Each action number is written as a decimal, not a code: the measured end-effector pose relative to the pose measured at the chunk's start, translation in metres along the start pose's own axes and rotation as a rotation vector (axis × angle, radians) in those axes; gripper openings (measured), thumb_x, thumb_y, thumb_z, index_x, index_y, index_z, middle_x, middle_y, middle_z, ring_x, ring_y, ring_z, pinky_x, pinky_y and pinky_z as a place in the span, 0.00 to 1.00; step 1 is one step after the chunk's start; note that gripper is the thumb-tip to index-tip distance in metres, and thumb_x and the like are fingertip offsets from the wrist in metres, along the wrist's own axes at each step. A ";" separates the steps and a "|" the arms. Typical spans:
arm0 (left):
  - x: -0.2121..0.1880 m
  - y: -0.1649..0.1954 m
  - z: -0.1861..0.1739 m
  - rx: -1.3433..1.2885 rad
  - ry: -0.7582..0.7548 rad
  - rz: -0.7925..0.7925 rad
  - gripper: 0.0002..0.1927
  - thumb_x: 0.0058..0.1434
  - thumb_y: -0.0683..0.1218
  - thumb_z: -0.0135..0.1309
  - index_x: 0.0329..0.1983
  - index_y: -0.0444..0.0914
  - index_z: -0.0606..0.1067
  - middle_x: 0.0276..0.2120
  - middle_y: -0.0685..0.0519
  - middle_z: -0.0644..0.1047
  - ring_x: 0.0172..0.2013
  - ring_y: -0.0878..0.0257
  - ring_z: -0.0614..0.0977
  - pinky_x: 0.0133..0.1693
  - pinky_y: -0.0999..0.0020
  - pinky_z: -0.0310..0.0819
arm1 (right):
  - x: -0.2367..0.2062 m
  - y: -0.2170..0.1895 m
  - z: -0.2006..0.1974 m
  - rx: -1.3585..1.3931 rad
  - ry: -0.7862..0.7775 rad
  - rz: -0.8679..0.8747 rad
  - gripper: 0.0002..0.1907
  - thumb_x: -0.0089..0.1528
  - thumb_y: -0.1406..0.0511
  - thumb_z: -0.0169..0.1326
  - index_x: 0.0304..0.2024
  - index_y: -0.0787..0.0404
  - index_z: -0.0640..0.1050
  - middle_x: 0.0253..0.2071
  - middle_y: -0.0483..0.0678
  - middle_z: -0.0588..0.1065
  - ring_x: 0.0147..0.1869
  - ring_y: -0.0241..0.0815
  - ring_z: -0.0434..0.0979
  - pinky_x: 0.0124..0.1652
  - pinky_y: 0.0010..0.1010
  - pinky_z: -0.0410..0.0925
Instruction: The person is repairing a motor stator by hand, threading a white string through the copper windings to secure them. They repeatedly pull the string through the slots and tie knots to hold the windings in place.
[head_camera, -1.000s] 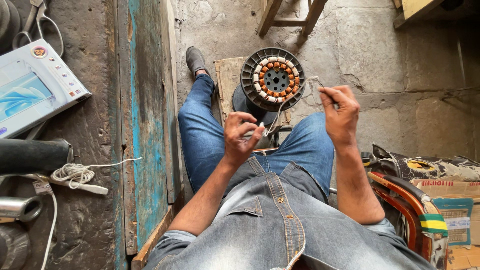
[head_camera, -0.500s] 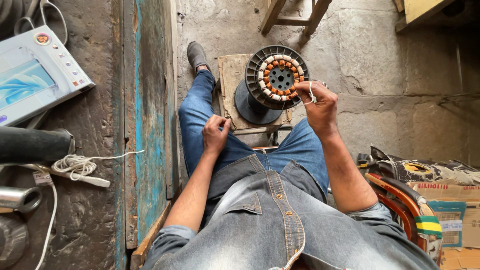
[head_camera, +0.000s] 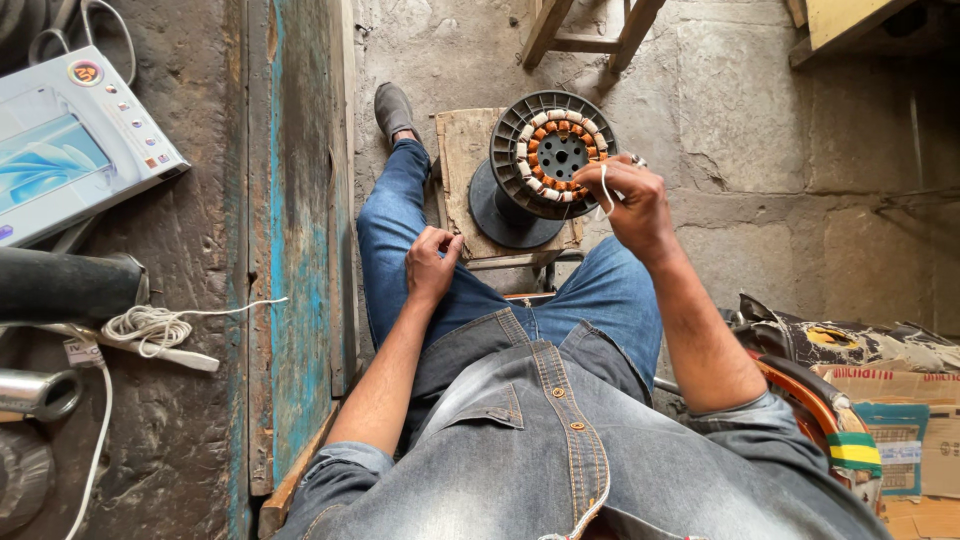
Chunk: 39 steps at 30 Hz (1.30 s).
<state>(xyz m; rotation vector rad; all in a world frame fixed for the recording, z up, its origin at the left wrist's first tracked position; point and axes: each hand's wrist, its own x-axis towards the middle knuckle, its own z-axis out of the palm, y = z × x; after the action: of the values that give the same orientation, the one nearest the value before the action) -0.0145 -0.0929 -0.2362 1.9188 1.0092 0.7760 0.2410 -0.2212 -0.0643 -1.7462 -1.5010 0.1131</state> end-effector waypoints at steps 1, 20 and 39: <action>0.000 0.000 0.001 -0.002 0.000 0.002 0.11 0.63 0.49 0.60 0.30 0.37 0.79 0.28 0.51 0.78 0.29 0.58 0.81 0.34 0.62 0.74 | 0.004 0.002 -0.002 0.011 -0.039 0.041 0.06 0.65 0.74 0.61 0.41 0.59 0.84 0.43 0.46 0.83 0.46 0.39 0.83 0.47 0.32 0.74; 0.002 -0.004 0.003 0.046 -0.015 -0.014 0.12 0.62 0.50 0.60 0.29 0.37 0.79 0.28 0.51 0.77 0.30 0.58 0.81 0.34 0.61 0.73 | 0.032 0.001 -0.010 0.071 -0.295 0.310 0.07 0.61 0.73 0.60 0.42 0.64 0.83 0.36 0.48 0.79 0.40 0.36 0.79 0.40 0.30 0.72; 0.003 0.005 0.004 0.095 -0.050 -0.012 0.12 0.63 0.51 0.60 0.29 0.38 0.79 0.29 0.52 0.77 0.30 0.58 0.81 0.34 0.60 0.73 | 0.049 -0.001 -0.014 0.088 -0.462 0.478 0.07 0.61 0.67 0.62 0.40 0.63 0.80 0.33 0.48 0.78 0.38 0.40 0.77 0.39 0.34 0.72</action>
<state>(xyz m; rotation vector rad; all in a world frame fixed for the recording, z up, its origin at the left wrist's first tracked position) -0.0085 -0.0938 -0.2335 2.0010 1.0421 0.6806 0.2619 -0.1857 -0.0339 -2.0655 -1.3202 0.8638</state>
